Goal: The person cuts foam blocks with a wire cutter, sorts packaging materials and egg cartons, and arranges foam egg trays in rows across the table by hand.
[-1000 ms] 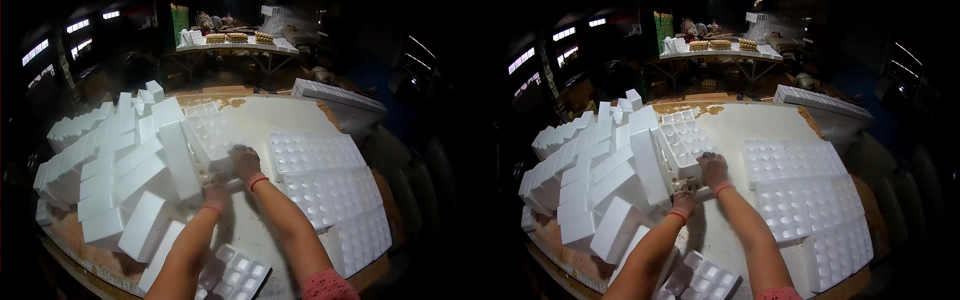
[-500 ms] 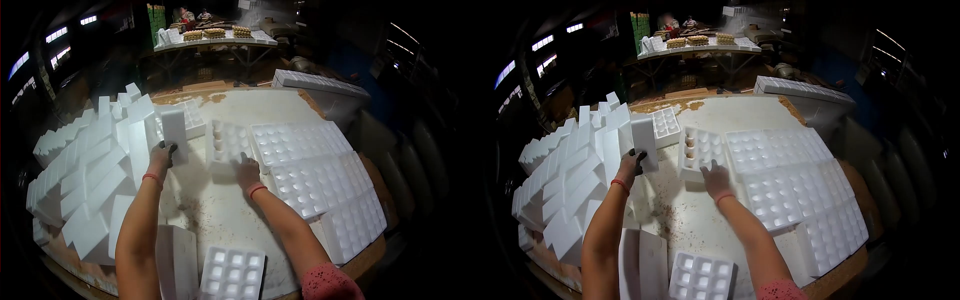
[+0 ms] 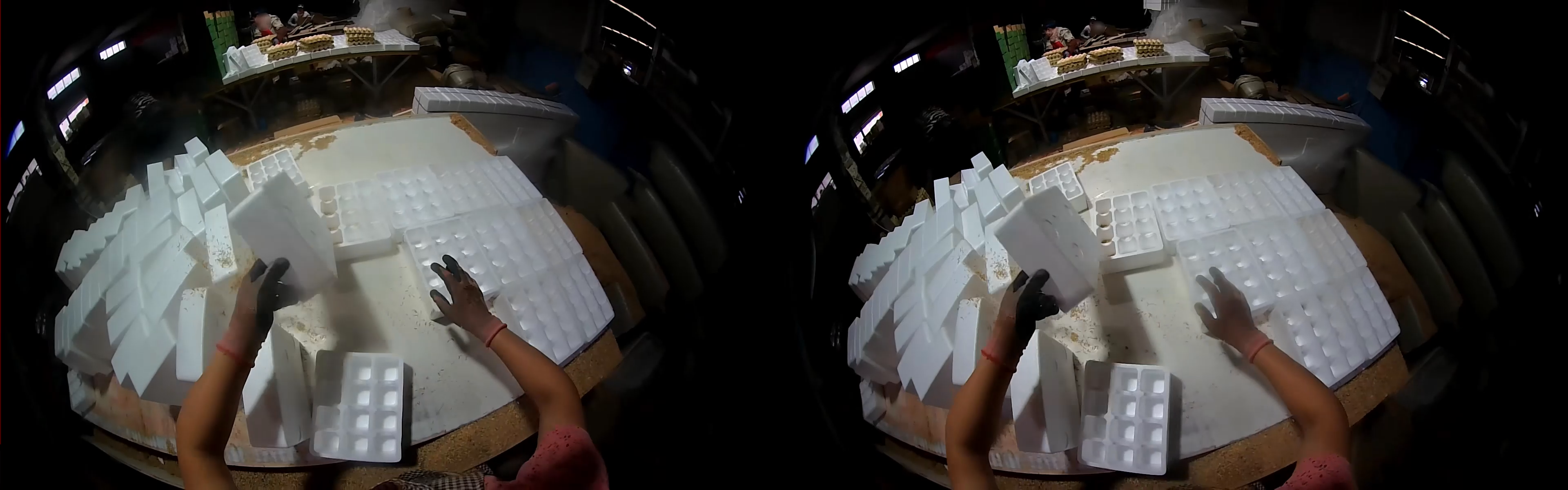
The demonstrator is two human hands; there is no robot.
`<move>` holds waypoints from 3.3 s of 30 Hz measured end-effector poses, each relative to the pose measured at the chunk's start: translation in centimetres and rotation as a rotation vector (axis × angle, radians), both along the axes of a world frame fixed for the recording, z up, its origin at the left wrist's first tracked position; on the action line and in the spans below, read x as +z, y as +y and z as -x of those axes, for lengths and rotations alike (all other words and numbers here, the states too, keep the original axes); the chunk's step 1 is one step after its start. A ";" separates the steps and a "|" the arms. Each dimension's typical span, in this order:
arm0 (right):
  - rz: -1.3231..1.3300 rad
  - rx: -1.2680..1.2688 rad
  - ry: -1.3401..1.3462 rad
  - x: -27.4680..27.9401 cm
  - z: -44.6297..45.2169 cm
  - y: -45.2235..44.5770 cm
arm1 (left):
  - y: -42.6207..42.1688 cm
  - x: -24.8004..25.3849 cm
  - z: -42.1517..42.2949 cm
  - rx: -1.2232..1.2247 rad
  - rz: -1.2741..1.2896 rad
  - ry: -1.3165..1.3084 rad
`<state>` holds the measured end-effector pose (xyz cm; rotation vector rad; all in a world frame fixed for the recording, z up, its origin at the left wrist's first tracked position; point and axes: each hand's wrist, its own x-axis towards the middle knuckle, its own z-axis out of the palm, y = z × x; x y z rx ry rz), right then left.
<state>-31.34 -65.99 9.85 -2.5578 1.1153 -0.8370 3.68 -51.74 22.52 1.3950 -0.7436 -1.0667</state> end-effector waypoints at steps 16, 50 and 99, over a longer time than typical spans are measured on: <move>0.230 0.547 0.461 -6.5 0.0 28.9 | -4.9 -9.5 15.6 -0.770 -0.528 -1.665; -0.264 0.433 0.710 -0.9 -10.3 37.0 | 22.6 -3.0 -7.0 0.074 -0.350 -1.531; 0.139 0.115 0.634 -2.8 -37.8 2.8 | 14.0 1.2 -20.2 -0.299 0.023 -1.549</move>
